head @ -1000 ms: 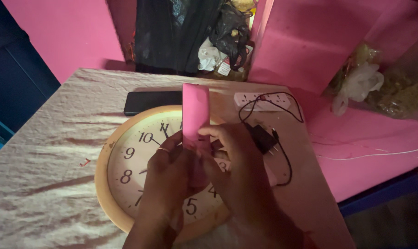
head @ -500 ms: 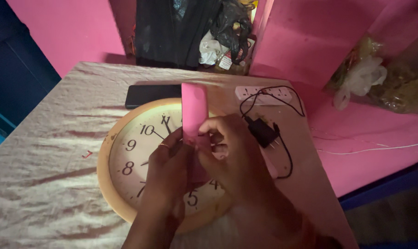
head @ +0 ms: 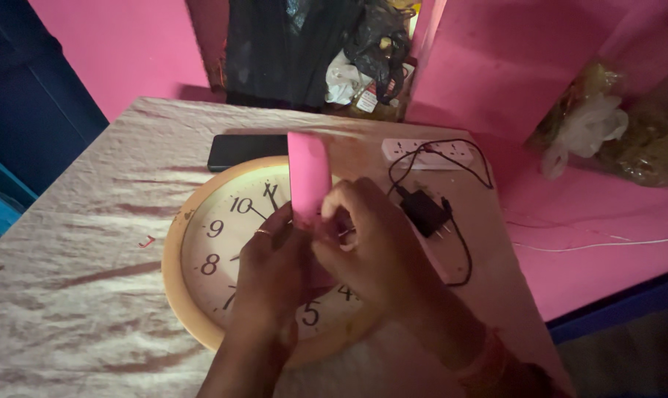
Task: The person picks up a pink flashlight on a table, slides open its battery compartment, and inserts batteries into it. They then turn a wall clock face-down on the table and work at the clock's back panel, appearing to open its battery compartment.
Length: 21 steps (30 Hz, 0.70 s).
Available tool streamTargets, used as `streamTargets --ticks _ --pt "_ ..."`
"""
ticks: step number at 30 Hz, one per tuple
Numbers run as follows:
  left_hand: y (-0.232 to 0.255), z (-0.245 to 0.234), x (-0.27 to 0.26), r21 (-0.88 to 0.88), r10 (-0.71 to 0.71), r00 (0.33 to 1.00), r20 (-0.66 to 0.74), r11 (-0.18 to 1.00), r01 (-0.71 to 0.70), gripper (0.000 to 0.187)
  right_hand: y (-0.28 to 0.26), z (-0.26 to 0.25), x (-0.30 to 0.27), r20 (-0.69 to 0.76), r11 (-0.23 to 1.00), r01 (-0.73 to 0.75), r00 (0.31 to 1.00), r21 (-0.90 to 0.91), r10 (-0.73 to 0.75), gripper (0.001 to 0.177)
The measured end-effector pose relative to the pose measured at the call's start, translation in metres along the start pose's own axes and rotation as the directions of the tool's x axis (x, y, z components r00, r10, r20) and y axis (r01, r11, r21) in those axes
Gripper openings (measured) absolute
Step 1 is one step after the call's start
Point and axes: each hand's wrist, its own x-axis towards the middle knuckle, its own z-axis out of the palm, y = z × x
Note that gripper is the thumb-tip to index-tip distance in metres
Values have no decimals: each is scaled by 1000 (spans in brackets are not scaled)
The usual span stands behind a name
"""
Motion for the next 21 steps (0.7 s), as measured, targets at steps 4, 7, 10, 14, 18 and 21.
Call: streamTargets --ticks 4,7,10,14,18,21 --pt "-2 0 0 33 -17 1000 -17 999 18 36 -9 -6 1 34 999 -48 998 23 47 22" --pt "-5 1 1 3 63 996 56 998 -63 37 -12 -9 3 -10 999 43 999 -26 -44 21" --pt "-8 2 0 -63 146 986 86 988 -141 36 -12 -8 1 1 997 39 999 -71 -39 23" --pt "-7 4 -2 4 79 997 -2 997 -79 37 -12 -8 0 12 998 37 999 -55 -36 23" --pt "-7 5 -1 3 81 997 -4 997 -81 39 -10 -6 3 -33 987 125 991 -99 -128 24" --pt "-11 2 1 16 103 995 7 995 -103 40 -8 -5 2 21 990 51 999 -134 -49 27"
